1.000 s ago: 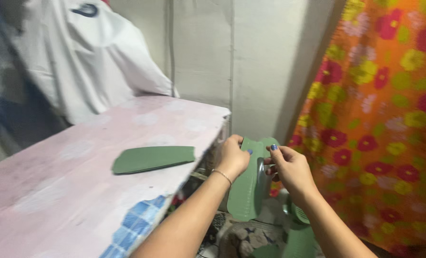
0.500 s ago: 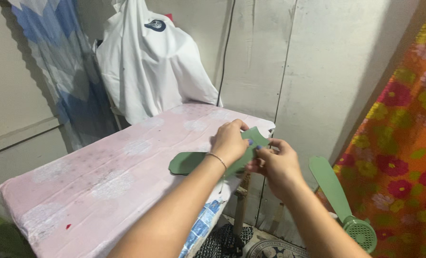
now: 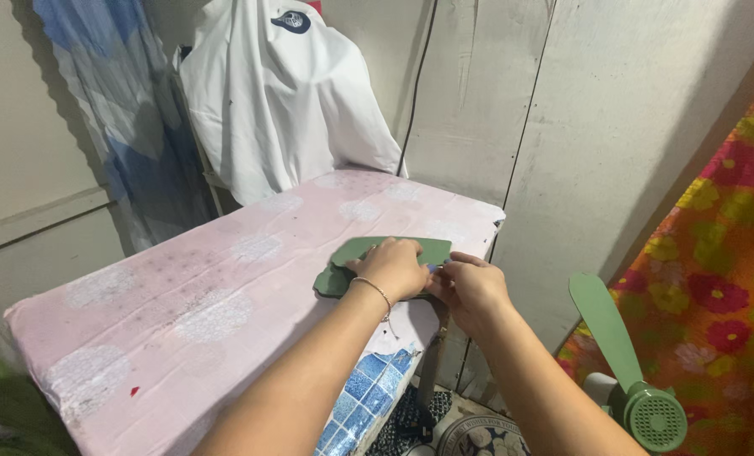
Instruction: The person disassembles a green electric fan by hand, removing the blades one by one, then the front grille, the motor housing, and finally the stand pole and base. The removed parts are placed on a nearby table.
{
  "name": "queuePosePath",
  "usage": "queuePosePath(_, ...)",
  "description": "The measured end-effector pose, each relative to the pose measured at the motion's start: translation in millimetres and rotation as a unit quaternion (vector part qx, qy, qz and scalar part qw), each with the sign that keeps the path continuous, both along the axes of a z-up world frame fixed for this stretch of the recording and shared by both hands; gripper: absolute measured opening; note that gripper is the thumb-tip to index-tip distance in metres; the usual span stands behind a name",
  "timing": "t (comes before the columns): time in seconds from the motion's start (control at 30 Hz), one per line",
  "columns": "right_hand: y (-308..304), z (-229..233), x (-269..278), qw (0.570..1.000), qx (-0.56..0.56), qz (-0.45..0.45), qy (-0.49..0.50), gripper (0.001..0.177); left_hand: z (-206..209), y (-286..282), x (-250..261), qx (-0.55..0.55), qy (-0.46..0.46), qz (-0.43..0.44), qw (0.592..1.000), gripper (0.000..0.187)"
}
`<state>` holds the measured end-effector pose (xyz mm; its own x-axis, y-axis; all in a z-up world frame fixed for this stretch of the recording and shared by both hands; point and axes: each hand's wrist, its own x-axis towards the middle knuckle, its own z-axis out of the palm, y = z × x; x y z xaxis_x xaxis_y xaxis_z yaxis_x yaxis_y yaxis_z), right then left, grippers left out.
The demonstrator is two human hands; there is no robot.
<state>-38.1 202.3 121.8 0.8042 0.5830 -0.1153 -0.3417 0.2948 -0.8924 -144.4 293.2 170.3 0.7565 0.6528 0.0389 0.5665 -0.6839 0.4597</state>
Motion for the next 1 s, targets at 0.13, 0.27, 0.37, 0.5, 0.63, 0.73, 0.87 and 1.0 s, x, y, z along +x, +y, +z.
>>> queuePosePath(0.13,-7.5,0.6,3.5,0.999,-0.041,-0.015,-0.014,0.042,-3.2,3.7,2.5,-0.002,0.052,-0.017,0.998,0.055)
queuePosePath(0.27,-15.4,5.3,3.0,0.999,-0.028,-0.037,-0.016,0.040,-1.6,-2.4,1.0,0.020,0.056,-0.023,0.998,0.054)
queuePosePath(0.37,-24.6,6.4,6.0,0.998,-0.002,-0.054,-0.023,0.038,0.2,-15.7,7.3,0.064,0.004,-0.024,0.998,0.052)
queuePosePath(0.5,-47.1,6.7,20.5,0.995,-0.003,-0.088,-0.048,0.035,0.7,-42.7,29.9,0.099,-0.049,-0.061,0.992,0.051)
queuePosePath(0.63,-85.6,1.2,43.4,0.992,-0.005,-0.110,-0.054,0.033,-11.9,-81.5,53.9,0.087,-0.095,-0.111,0.985,0.041)
queuePosePath(0.73,-119.9,-8.3,60.9,0.988,-0.017,-0.146,-0.041,0.033,-28.2,-117.4,69.4,0.055,-0.104,-0.141,0.983,0.034)
queuePosePath(0.87,-166.9,-23.6,80.2,0.983,-0.038,-0.174,-0.044,0.033,-50.6,-165.4,87.8,0.025,-0.138,-0.161,0.977,0.032)
queuePosePath(1.0,-213.6,-36.7,88.2,0.977,-0.059,-0.198,-0.045,0.033,-67.1,-206.6,103.5,-0.021,-0.122,-0.184,0.975,0.027)
